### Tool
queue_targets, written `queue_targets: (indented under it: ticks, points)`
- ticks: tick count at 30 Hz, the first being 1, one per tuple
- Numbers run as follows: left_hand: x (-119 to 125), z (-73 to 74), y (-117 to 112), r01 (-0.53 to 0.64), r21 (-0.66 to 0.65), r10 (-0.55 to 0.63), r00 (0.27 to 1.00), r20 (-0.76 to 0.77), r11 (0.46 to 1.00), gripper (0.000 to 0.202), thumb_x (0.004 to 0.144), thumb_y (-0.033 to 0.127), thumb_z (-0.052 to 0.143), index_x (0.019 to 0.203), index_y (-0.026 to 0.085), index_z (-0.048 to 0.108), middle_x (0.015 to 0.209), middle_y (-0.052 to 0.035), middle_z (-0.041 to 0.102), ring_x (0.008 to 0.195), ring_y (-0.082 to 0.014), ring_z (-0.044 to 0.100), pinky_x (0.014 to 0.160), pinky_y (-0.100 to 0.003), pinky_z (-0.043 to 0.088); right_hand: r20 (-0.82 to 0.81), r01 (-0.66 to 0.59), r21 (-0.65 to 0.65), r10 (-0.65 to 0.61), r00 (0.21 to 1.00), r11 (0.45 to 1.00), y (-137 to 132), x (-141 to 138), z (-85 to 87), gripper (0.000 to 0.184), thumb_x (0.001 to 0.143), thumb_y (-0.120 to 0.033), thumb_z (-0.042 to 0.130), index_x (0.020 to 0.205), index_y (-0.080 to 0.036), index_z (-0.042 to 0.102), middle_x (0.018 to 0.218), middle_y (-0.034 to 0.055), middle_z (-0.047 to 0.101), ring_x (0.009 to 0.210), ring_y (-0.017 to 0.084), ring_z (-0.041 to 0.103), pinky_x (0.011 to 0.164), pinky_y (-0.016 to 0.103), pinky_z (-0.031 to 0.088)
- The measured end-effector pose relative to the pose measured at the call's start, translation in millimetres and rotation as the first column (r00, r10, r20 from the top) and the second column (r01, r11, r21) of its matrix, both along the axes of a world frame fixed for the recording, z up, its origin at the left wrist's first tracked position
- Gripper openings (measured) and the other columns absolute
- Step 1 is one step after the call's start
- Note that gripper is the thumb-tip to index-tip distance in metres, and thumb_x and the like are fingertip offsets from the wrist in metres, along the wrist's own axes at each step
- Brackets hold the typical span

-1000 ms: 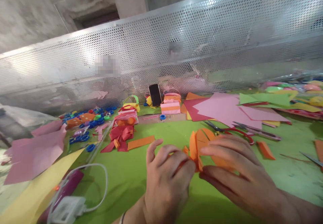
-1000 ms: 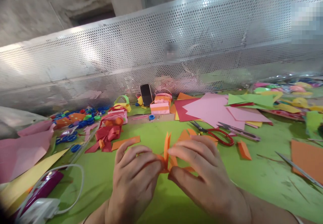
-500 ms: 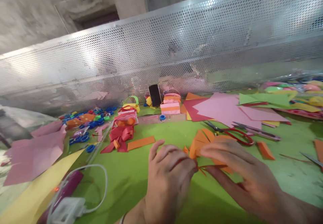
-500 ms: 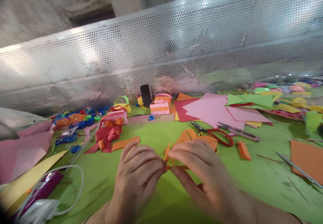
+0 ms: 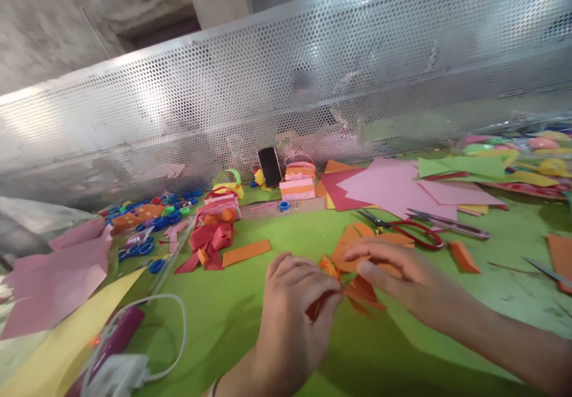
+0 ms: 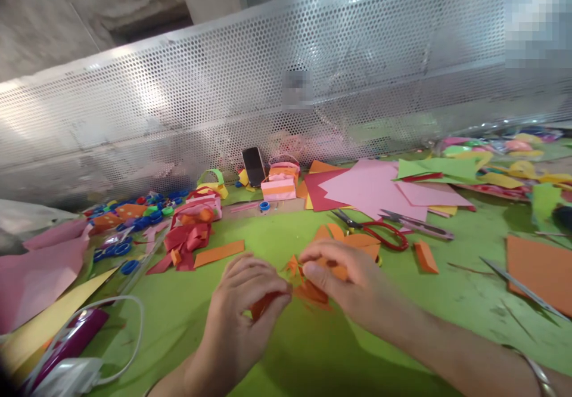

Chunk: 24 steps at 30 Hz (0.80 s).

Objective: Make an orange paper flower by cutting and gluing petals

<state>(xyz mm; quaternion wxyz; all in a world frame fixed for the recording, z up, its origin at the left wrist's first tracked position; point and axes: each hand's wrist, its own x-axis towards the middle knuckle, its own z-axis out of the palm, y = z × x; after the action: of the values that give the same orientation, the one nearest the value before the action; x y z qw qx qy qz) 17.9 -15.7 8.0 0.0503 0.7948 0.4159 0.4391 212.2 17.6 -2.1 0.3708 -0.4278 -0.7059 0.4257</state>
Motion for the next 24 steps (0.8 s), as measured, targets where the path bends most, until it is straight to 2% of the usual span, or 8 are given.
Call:
queue_targets:
  ticks: [3,5,7,9,12,15,20,24]
  points:
    - [0.8,-2.8,-0.4,-0.008,-0.102,0.015,0.998,0.065,0.995,0.013,0.075,0.008,0.066,0.070,0.020,0.067,0.067,0.0016,0.070,0.066,-0.0157,0.061,0.070,-0.031,0.045,0.115,-0.041,0.402,-0.006,0.993,0.915,-4.2,1.8,-1.8,0.045,0.074,-0.054,0.074,0.108,-0.025,0.070,0.127,0.0118,0.063,0.119,0.032,0.058,0.097,0.048,0.049]
    - [1.7,-2.8,-0.9,-0.012,-0.195,0.035,0.993,0.111,0.981,0.014,0.073,0.008,0.062,0.068,0.019,0.067,0.066,0.0004,0.069,0.066,-0.0158,0.062,0.066,-0.029,0.045,0.181,-0.088,0.498,-0.004,0.983,0.863,-6.9,0.2,-3.7,0.030,0.078,-0.042,0.074,0.104,-0.025,0.071,0.121,0.0096,0.066,0.110,0.027,0.064,0.089,0.040,0.055]
    - [2.5,-0.7,-0.7,-0.014,-0.333,0.071,0.985,0.158,0.943,0.013,0.072,0.010,0.059,0.067,0.019,0.067,0.067,-0.0008,0.070,0.067,-0.0162,0.063,0.065,-0.028,0.045,0.179,-0.109,0.416,0.036,0.983,0.903,-7.8,-2.7,-4.5,0.011,0.086,-0.033,0.064,0.089,-0.025,0.071,0.107,0.0059,0.071,0.097,0.021,0.068,0.082,0.032,0.056]
    - [2.7,2.3,0.5,0.023,-0.516,0.104,0.971,0.215,0.856,0.012,0.073,0.014,0.058,0.067,0.018,0.068,0.068,-0.0017,0.070,0.067,-0.0165,0.062,0.064,-0.027,0.046,0.117,-0.121,0.180,0.101,0.988,0.976,-7.0,-5.2,-3.0,0.018,0.088,-0.033,0.057,0.079,-0.024,0.069,0.094,0.0034,0.072,0.088,0.019,0.068,0.074,0.029,0.054]
    - [1.1,5.0,3.9,0.199,-0.759,0.155,0.917,0.367,0.619,0.010,0.072,0.023,0.062,0.071,0.017,0.070,0.068,-0.0014,0.068,0.066,-0.0149,0.059,0.063,-0.025,0.044,0.038,-0.114,-0.161,0.121,0.992,0.980,-5.5,-6.4,2.8,0.024,0.085,-0.041,0.057,0.075,-0.022,0.068,0.072,0.0007,0.065,0.067,0.016,0.060,0.057,0.026,0.045]
    - [-0.9,5.0,6.3,0.378,-0.824,0.217,0.841,0.496,0.421,0.023,0.069,0.037,0.070,0.072,0.015,0.070,0.067,0.0001,0.064,0.063,-0.0113,0.052,0.062,-0.024,0.039,-0.045,-0.080,-0.328,0.069,0.997,0.941,-7.1,-6.7,9.4,0.024,0.079,-0.044,0.065,0.071,-0.021,0.066,0.060,-0.0033,0.053,0.055,0.011,0.045,0.050,0.024,0.033]
    - [2.2,7.4,5.1,0.412,-0.851,0.255,0.828,0.499,0.326,0.042,0.046,0.043,0.088,0.068,0.013,0.067,0.065,0.0013,0.061,0.062,-0.0103,0.050,0.061,-0.024,0.036,-0.102,-0.082,-0.420,0.043,0.994,0.904,-12.0,-8.7,13.0,0.023,0.074,-0.040,0.071,0.065,-0.021,0.062,0.055,-0.0054,0.048,0.054,0.011,0.039,0.052,0.025,0.029]
    - [4.5,8.1,3.5,0.428,-0.847,0.299,0.802,0.517,0.316,0.039,0.047,0.041,0.087,0.063,0.014,0.064,0.061,0.0030,0.058,0.058,-0.0086,0.049,0.059,-0.023,0.035,-0.114,-0.074,-0.437,0.026,0.993,0.897,-10.3,-5.5,6.4,0.030,0.073,-0.052,0.070,0.072,-0.022,0.067,0.066,-0.0014,0.059,0.062,0.014,0.052,0.056,0.026,0.039]
